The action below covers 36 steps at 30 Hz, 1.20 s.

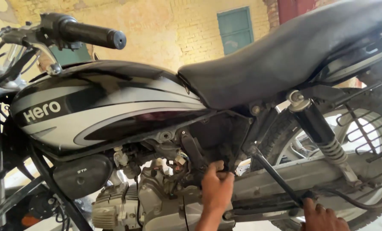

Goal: Replacing an air filter on a motorcycle.

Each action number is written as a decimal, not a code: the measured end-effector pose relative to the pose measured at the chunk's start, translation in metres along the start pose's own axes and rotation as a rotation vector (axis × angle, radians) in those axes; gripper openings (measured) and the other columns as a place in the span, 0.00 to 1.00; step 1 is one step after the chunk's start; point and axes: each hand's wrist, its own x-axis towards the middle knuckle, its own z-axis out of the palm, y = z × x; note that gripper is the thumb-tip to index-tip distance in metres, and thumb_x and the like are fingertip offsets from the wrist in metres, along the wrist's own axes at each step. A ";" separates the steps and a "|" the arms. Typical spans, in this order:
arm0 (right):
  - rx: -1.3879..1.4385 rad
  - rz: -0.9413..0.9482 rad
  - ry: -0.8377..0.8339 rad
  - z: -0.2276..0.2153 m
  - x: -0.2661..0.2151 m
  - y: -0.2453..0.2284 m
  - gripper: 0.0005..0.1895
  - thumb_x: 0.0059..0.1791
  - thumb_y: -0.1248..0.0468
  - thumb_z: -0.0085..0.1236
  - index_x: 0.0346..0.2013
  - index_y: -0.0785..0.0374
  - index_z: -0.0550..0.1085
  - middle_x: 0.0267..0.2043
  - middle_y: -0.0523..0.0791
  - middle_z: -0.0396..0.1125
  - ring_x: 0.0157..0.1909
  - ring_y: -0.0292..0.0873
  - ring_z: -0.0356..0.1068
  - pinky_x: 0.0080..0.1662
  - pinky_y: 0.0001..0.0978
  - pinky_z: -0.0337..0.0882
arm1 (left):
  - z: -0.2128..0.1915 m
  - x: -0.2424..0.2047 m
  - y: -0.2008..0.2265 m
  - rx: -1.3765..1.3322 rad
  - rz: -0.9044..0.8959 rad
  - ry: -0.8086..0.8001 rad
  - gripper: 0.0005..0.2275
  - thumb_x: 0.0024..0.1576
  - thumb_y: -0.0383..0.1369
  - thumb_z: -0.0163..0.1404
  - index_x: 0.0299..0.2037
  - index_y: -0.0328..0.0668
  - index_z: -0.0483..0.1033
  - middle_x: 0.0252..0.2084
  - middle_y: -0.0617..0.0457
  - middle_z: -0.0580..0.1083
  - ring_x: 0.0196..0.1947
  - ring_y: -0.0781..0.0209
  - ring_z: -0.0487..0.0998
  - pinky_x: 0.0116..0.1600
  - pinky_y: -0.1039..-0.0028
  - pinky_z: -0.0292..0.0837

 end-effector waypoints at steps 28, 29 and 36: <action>0.083 -0.223 -0.007 -0.104 -0.058 -0.001 0.32 0.41 0.53 0.62 0.54 0.63 0.62 0.43 0.51 0.71 0.50 0.55 0.72 0.51 0.49 0.75 | -0.020 -0.081 -0.034 0.330 0.186 -0.124 0.06 0.51 0.30 0.54 0.36 0.41 0.83 0.36 0.45 0.81 0.40 0.49 0.83 0.46 0.64 0.77; 0.089 -0.240 -0.009 -0.108 -0.059 -0.001 0.32 0.40 0.53 0.63 0.52 0.63 0.63 0.45 0.52 0.70 0.51 0.56 0.71 0.50 0.50 0.74 | -0.022 -0.083 -0.041 0.348 0.194 -0.118 0.06 0.51 0.30 0.54 0.36 0.41 0.83 0.36 0.44 0.81 0.40 0.48 0.83 0.47 0.63 0.77; 0.109 -0.267 0.002 -0.120 -0.062 -0.003 0.34 0.39 0.50 0.66 0.52 0.65 0.64 0.48 0.53 0.70 0.53 0.57 0.70 0.50 0.51 0.74 | -0.037 -0.081 -0.055 0.431 0.268 -0.097 0.06 0.51 0.29 0.54 0.36 0.37 0.82 0.37 0.41 0.80 0.40 0.43 0.82 0.47 0.60 0.77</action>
